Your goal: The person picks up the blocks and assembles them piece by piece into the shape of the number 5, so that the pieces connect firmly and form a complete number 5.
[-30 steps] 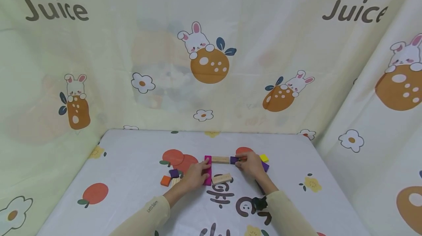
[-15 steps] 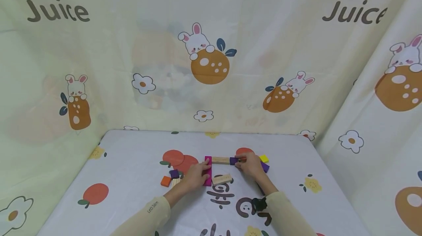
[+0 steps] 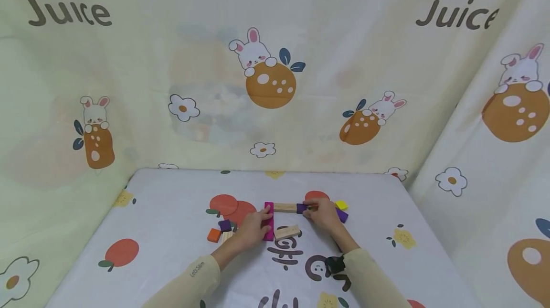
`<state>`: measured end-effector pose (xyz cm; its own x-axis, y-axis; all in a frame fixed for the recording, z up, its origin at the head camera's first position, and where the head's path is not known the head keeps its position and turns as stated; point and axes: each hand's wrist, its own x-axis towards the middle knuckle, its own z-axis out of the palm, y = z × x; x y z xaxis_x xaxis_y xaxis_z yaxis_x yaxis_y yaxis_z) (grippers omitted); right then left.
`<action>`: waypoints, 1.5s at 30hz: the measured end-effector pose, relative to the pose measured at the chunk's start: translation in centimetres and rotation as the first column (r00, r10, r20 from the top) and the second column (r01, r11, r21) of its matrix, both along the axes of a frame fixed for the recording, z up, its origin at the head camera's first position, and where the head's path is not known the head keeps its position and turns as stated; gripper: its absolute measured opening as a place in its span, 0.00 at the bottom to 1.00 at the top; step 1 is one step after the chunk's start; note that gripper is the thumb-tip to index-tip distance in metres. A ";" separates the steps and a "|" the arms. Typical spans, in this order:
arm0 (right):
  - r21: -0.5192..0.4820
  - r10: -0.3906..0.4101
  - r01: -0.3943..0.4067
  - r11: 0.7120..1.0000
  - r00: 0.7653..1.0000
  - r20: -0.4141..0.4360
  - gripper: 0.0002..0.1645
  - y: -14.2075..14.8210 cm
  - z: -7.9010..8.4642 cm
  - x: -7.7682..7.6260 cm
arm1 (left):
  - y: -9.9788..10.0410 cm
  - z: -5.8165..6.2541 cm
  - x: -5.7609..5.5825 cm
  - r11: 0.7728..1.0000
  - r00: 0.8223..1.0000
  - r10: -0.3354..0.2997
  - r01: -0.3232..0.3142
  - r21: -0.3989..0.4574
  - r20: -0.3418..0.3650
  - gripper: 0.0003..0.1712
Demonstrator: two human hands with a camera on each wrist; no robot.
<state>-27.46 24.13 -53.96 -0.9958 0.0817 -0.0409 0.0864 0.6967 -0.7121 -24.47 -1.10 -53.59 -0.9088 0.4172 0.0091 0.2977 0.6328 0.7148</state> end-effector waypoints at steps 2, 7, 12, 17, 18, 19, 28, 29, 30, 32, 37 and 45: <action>0.003 0.001 -0.001 1.000 1.000 -0.005 0.19 -0.1 0.0 0.0 | -0.1 0.0 0.0 1.000 1.000 -0.001 0.001 0.001 -0.002 0.24; 0.041 0.032 -0.031 0.999 0.999 -0.036 0.20 0.0 0.3 -0.1 | -0.2 0.2 0.0 1.000 1.000 0.005 -0.005 0.010 0.011 0.24; 0.046 0.043 -0.039 0.998 0.994 -0.098 0.21 0.8 1.0 -0.2 | -0.3 0.2 -0.1 1.000 1.000 0.012 -0.012 0.003 0.011 0.25; -0.033 -0.009 0.005 0.999 0.992 -0.129 0.19 2.9 2.0 -0.1 | -0.2 0.1 -0.1 1.000 1.000 0.002 -0.002 0.000 -0.003 0.25; -0.038 -0.018 0.013 0.999 0.991 -0.134 0.19 3.4 2.1 -0.1 | -0.1 0.1 0.0 1.000 1.000 0.002 -0.002 0.001 0.000 0.25; -0.032 -0.026 0.021 0.999 0.990 -0.140 0.19 3.9 2.2 -0.1 | -0.1 0.1 0.0 1.000 1.000 0.002 -0.002 0.001 0.001 0.25; 0.034 -0.110 0.117 0.993 0.982 -0.152 0.19 7.1 2.1 0.0 | -0.1 0.2 0.1 1.000 1.000 0.011 -0.011 -0.004 0.023 0.25; 0.030 -0.121 0.127 0.991 0.982 -0.144 0.19 7.3 2.0 0.0 | -0.1 0.1 0.0 1.000 1.000 0.012 -0.012 -0.005 0.024 0.25; 0.028 -0.131 0.136 0.990 0.982 -0.135 0.19 7.5 1.9 0.1 | -0.1 0.1 0.0 1.000 1.000 0.013 -0.013 -0.006 0.025 0.25; 0.026 -0.153 0.157 0.987 0.981 -0.118 0.20 7.8 1.8 0.2 | -0.1 0.1 0.1 1.000 1.000 0.015 -0.015 -0.008 0.024 0.25; 0.034 -0.186 0.190 0.981 0.978 -0.096 0.21 8.4 1.4 0.5 | 0.0 0.2 0.0 1.000 1.000 0.016 -0.016 -0.010 0.022 0.25; 0.063 -0.218 0.222 0.973 0.973 -0.071 0.22 9.0 0.4 0.4 | -0.1 0.2 0.1 1.000 1.000 0.012 -0.012 -0.004 0.013 0.24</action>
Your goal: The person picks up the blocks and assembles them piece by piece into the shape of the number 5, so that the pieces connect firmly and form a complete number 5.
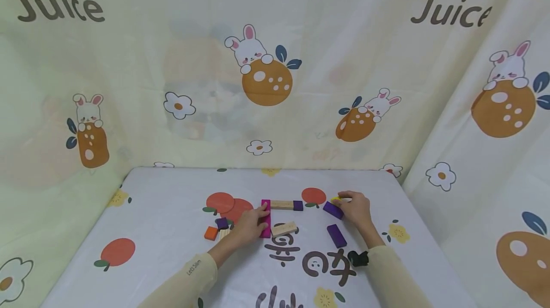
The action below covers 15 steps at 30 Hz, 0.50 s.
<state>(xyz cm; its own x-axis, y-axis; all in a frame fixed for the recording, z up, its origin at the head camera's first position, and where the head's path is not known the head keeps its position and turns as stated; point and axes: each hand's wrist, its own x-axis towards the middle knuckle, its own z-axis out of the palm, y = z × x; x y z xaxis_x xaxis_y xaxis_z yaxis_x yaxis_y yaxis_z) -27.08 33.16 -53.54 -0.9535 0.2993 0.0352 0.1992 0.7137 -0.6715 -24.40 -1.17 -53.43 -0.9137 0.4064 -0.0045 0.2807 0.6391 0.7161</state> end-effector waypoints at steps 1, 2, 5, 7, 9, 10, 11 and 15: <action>0.005 -0.001 0.001 1.000 1.000 -0.001 0.22 0.0 -0.1 0.0 | 0.0 0.0 0.0 1.000 1.000 0.000 0.000 0.000 -0.001 0.24; 0.009 -0.005 0.005 1.000 1.000 -0.001 0.21 0.1 -0.2 0.0 | 0.0 0.0 0.0 1.000 1.000 0.001 -0.001 -0.001 -0.001 0.24; 0.011 -0.011 0.011 1.000 1.000 -0.017 0.22 0.1 -0.4 0.1 | 0.0 0.0 0.0 1.000 1.000 0.003 -0.003 -0.004 0.000 0.25; 0.007 -0.013 0.014 1.000 1.000 -0.023 0.22 0.1 -0.6 0.1 | 0.0 0.0 0.0 1.000 1.000 0.002 -0.002 -0.001 -0.001 0.25; 0.002 -0.015 0.015 1.000 1.000 -0.023 0.23 0.1 -0.7 0.0 | 0.0 -0.1 0.0 1.000 1.000 0.000 0.000 0.000 -0.002 0.25; -0.002 -0.016 0.016 1.000 1.000 -0.017 0.24 0.1 -0.9 -0.1 | 0.0 0.0 0.0 1.000 1.000 -0.002 0.002 0.003 -0.004 0.25; -0.006 -0.019 0.019 1.000 1.000 -0.010 0.24 0.1 -1.0 -0.1 | 0.0 0.0 0.0 1.000 1.000 -0.004 0.004 0.006 -0.005 0.25; -0.006 -0.034 0.034 0.999 0.999 0.006 0.25 0.3 -1.4 -0.3 | 0.0 0.1 0.0 1.000 1.000 -0.008 0.008 0.009 -0.006 0.25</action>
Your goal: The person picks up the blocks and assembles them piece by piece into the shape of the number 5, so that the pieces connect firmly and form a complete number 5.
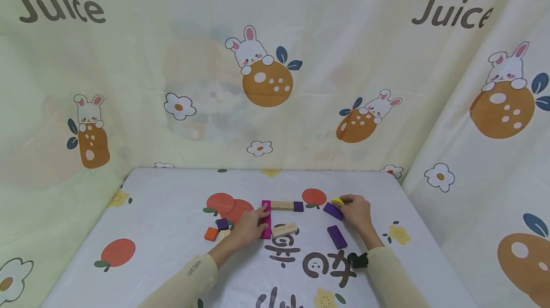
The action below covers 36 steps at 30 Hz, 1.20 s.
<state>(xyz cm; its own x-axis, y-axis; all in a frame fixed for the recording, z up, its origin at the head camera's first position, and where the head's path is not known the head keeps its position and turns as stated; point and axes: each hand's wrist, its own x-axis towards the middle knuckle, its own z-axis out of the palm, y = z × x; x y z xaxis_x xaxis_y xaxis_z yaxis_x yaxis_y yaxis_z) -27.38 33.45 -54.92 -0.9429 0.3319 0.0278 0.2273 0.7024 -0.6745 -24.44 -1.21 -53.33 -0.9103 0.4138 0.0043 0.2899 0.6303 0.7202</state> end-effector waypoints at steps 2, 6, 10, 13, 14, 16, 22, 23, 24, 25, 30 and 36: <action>0.005 -0.007 0.007 1.000 1.000 -0.008 0.25 0.1 -0.2 0.0 | 0.0 0.0 0.0 1.000 1.000 0.000 0.000 0.000 0.001 0.25; 0.006 -0.009 0.009 1.000 1.000 -0.019 0.26 0.3 -0.1 0.0 | 0.0 0.0 0.0 1.000 1.000 0.000 0.000 0.003 0.006 0.25; -0.017 -0.012 0.012 1.000 1.000 0.012 0.26 0.2 0.1 0.1 | 0.0 0.0 0.1 1.000 1.000 -0.002 0.002 0.008 0.009 0.24; -0.025 -0.021 0.021 0.999 1.000 0.019 0.26 0.2 0.1 0.2 | -0.1 0.0 0.1 1.000 1.000 -0.006 0.005 0.011 0.007 0.24; -0.025 -0.024 0.024 0.999 1.000 0.015 0.26 0.2 0.1 0.1 | -0.1 0.0 0.1 1.000 1.000 -0.007 0.007 0.013 0.005 0.24; -0.024 -0.031 0.031 0.999 0.999 0.007 0.25 0.2 0.1 0.2 | -0.1 0.0 0.1 1.000 1.000 -0.009 0.009 0.015 0.001 0.24; -0.036 -0.044 0.045 0.998 0.999 0.016 0.26 0.3 0.1 0.2 | -0.1 0.2 0.2 1.000 1.000 -0.008 0.008 0.008 0.002 0.24; -0.039 -0.046 0.047 0.998 0.999 0.018 0.26 0.4 0.1 0.2 | -0.1 0.2 0.2 1.000 1.000 -0.008 0.008 0.006 0.003 0.24; -0.041 -0.048 0.048 0.998 0.999 0.017 0.26 0.4 0.2 0.3 | -0.1 0.2 0.2 1.000 1.000 -0.008 0.008 0.005 0.004 0.24; -0.045 -0.048 0.049 0.998 0.999 0.016 0.25 0.4 0.2 0.3 | 0.0 0.1 0.2 1.000 1.000 -0.007 0.007 0.004 0.006 0.25; -0.056 -0.048 0.049 0.997 0.999 0.016 0.25 0.3 0.5 0.4 | 0.0 0.0 0.2 1.000 1.000 -0.006 0.006 0.009 0.014 0.25; -0.041 -0.040 0.040 0.998 0.999 0.004 0.26 -0.2 1.2 0.3 | -0.1 -0.2 0.1 1.000 1.000 -0.008 0.008 0.009 0.004 0.25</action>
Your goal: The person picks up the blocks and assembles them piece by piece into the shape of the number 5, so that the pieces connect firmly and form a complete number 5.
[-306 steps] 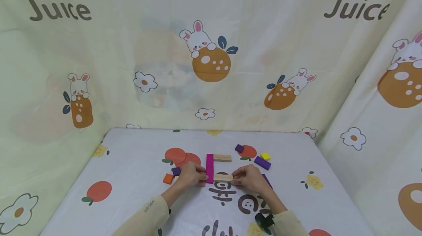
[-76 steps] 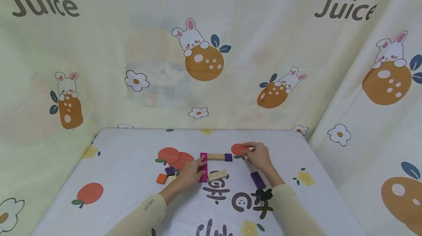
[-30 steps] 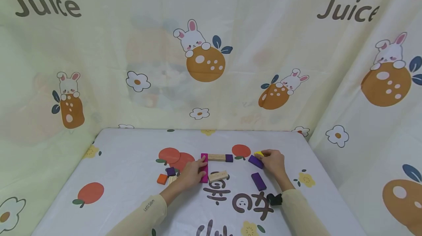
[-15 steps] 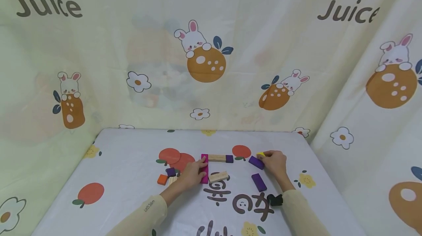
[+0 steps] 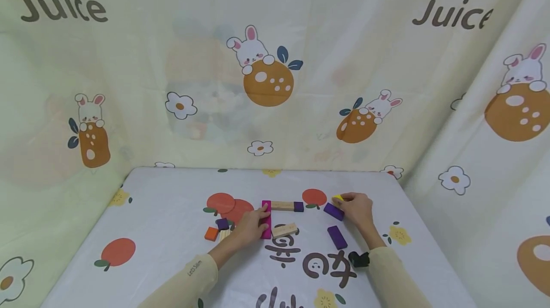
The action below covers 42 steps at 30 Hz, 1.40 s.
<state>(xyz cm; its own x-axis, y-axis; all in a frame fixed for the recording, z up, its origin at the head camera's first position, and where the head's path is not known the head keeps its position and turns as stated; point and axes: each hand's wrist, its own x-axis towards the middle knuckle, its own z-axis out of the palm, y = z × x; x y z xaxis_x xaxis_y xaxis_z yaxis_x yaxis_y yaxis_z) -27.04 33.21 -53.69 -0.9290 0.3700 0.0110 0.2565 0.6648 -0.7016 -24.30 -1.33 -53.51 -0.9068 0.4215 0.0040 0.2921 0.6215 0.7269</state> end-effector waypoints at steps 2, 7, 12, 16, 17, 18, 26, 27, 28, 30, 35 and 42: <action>0.008 0.008 -0.008 1.000 1.000 -0.009 0.25 -0.3 0.4 0.0 | 0.0 -0.1 0.0 1.000 1.000 0.001 -0.001 -0.001 -0.001 0.25; 0.026 0.050 -0.048 0.998 0.997 -0.055 0.24 -1.3 1.3 0.3 | 0.0 -0.1 -0.1 1.000 1.000 0.001 -0.001 -0.003 -0.003 0.25; 0.053 0.124 -0.120 0.991 0.989 -0.086 0.24 -2.2 1.7 0.9 | 0.0 0.1 -0.1 1.000 1.000 0.001 -0.001 -0.012 -0.002 0.25; 0.074 0.188 -0.182 0.980 0.979 -0.074 0.22 -2.7 1.6 1.3 | 0.1 0.1 -0.1 1.000 1.000 0.001 -0.001 -0.020 -0.004 0.25; 0.072 0.196 -0.192 0.979 0.978 -0.064 0.21 -2.8 1.5 1.5 | 0.1 0.1 -0.1 1.000 1.000 0.001 -0.001 -0.019 -0.003 0.25; 0.069 0.207 -0.204 0.977 0.977 -0.054 0.21 -2.9 1.4 1.6 | 0.1 0.1 -0.1 1.000 1.000 0.003 -0.003 -0.019 0.003 0.25; 0.076 0.320 -0.316 0.946 0.947 -0.038 0.18 -3.5 -0.1 2.4 | 0.1 0.1 0.0 1.000 1.000 0.001 -0.001 -0.018 0.007 0.25; 0.074 0.333 -0.330 0.941 0.942 -0.035 0.17 -3.5 -0.3 2.5 | 0.1 0.1 0.0 1.000 1.000 0.000 0.000 -0.019 0.003 0.25; 0.069 0.345 -0.343 0.937 0.938 -0.032 0.16 -3.6 -0.4 2.7 | 0.1 0.1 0.0 1.000 1.000 0.000 0.000 -0.019 0.004 0.25; 0.062 0.367 -0.365 0.929 0.930 -0.024 0.15 -3.8 -0.5 2.8 | 0.1 0.1 0.1 1.000 1.000 -0.001 0.001 -0.018 0.002 0.25; 0.084 0.418 -0.415 0.906 0.909 -0.016 0.14 -4.2 -0.5 3.2 | 0.1 0.1 0.1 1.000 1.000 -0.006 0.006 -0.009 0.000 0.25; 0.145 0.451 -0.452 0.880 0.891 0.041 0.13 -4.6 -0.9 3.3 | 0.1 0.3 0.2 1.000 1.000 -0.004 0.004 -0.001 0.006 0.25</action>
